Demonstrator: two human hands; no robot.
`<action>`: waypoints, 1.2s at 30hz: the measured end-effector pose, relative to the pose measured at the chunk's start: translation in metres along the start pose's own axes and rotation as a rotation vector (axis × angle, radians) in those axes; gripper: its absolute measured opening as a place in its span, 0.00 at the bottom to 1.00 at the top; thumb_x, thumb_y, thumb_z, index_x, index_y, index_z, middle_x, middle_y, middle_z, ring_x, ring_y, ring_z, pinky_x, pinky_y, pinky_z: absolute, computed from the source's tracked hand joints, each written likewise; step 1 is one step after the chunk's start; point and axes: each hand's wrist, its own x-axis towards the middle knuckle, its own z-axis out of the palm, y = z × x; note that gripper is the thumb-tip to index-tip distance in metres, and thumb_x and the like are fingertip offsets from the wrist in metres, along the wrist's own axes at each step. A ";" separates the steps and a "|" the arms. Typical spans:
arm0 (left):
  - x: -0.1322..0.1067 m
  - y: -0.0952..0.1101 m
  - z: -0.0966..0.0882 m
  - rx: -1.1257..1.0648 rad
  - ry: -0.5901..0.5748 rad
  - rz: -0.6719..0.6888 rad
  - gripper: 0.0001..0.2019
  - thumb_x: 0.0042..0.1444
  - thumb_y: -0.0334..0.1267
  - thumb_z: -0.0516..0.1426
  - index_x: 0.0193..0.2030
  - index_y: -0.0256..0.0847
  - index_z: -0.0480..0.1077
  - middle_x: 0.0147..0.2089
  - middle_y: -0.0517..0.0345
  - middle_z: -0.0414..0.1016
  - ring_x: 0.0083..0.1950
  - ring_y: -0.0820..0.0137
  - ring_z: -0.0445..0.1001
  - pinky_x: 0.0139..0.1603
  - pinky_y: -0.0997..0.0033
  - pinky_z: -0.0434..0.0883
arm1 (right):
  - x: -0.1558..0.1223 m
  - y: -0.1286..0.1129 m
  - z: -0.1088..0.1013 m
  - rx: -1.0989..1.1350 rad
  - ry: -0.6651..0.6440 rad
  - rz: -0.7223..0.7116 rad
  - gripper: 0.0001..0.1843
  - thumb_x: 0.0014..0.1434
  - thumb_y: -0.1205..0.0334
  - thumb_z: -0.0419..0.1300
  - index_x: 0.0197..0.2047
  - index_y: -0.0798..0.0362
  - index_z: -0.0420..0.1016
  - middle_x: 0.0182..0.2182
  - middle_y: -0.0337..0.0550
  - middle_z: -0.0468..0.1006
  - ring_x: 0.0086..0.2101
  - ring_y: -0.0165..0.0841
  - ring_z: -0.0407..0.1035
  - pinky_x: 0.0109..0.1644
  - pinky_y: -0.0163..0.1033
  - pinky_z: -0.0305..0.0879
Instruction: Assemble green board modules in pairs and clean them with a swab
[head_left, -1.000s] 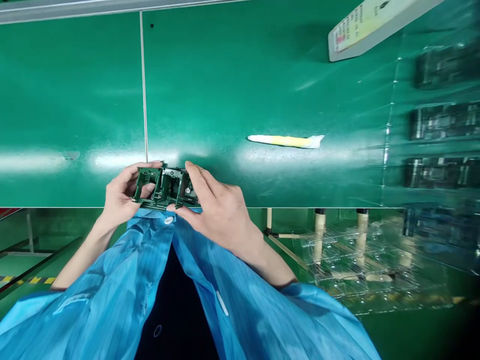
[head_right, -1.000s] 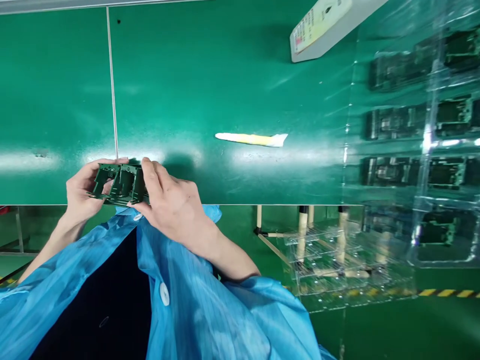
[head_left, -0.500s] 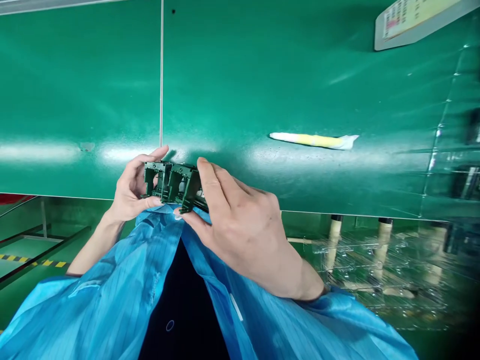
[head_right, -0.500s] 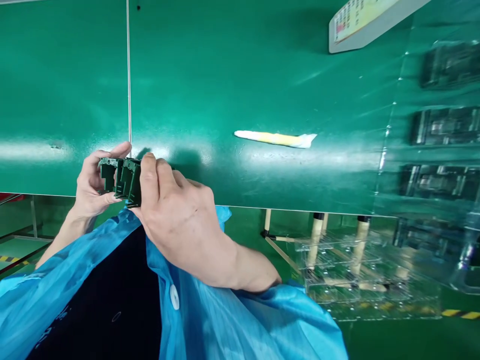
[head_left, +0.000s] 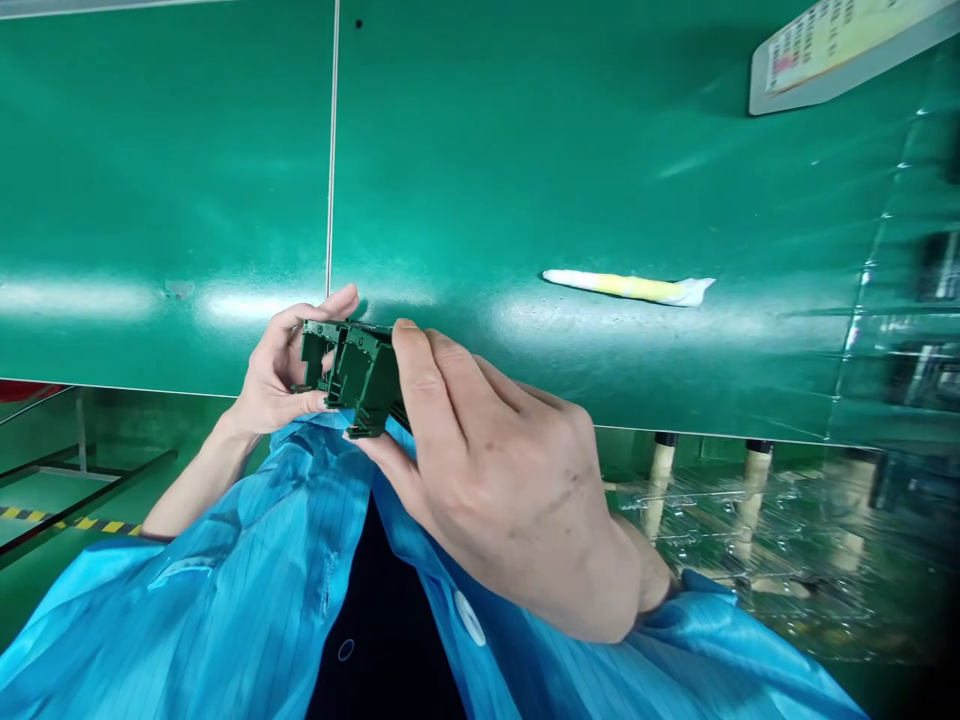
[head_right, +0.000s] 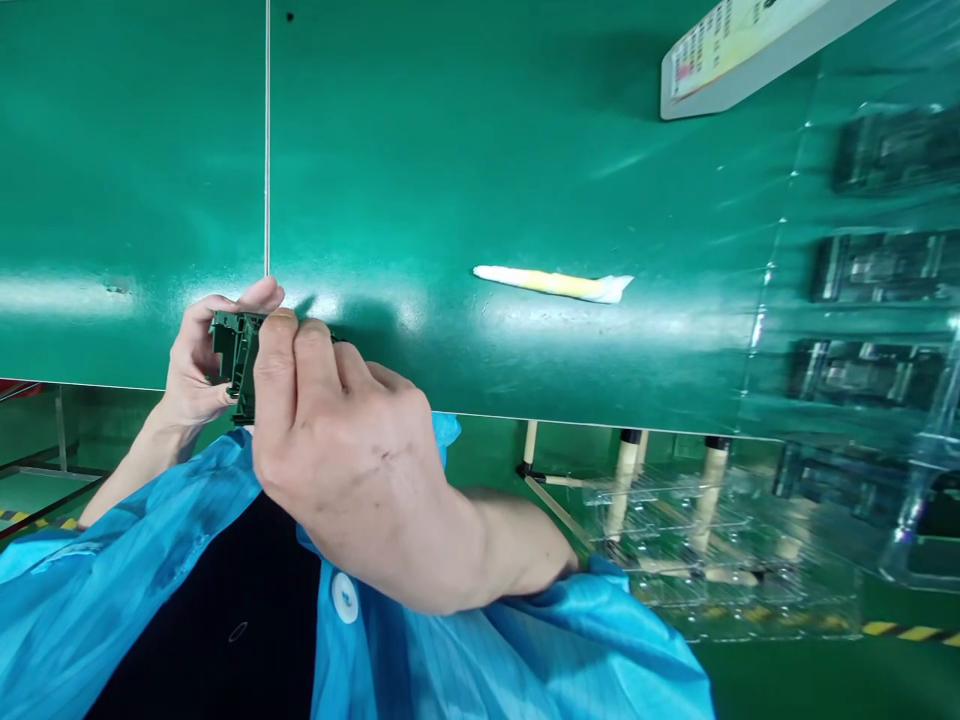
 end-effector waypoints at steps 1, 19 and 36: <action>0.000 0.000 0.001 -0.005 -0.010 0.003 0.31 0.46 0.54 0.70 0.55 0.51 0.66 0.66 0.48 0.69 0.67 0.52 0.69 0.65 0.46 0.70 | -0.001 0.001 0.000 -0.003 0.003 -0.002 0.24 0.68 0.57 0.53 0.61 0.65 0.68 0.45 0.60 0.79 0.36 0.43 0.75 0.31 0.45 0.77; 0.004 0.093 0.020 0.961 -0.138 0.429 0.34 0.57 0.41 0.64 0.68 0.30 0.61 0.58 0.35 0.75 0.55 0.56 0.74 0.53 0.57 0.72 | -0.019 0.051 0.090 1.151 0.149 0.144 0.42 0.56 0.29 0.59 0.62 0.48 0.58 0.61 0.54 0.70 0.52 0.39 0.73 0.47 0.43 0.77; -0.007 0.075 0.014 0.580 -0.085 0.102 0.38 0.52 0.36 0.68 0.69 0.53 0.59 0.71 0.56 0.63 0.70 0.65 0.65 0.69 0.66 0.67 | -0.037 0.037 0.046 0.529 0.298 0.133 0.31 0.59 0.51 0.67 0.61 0.54 0.64 0.55 0.52 0.78 0.22 0.24 0.69 0.30 0.35 0.74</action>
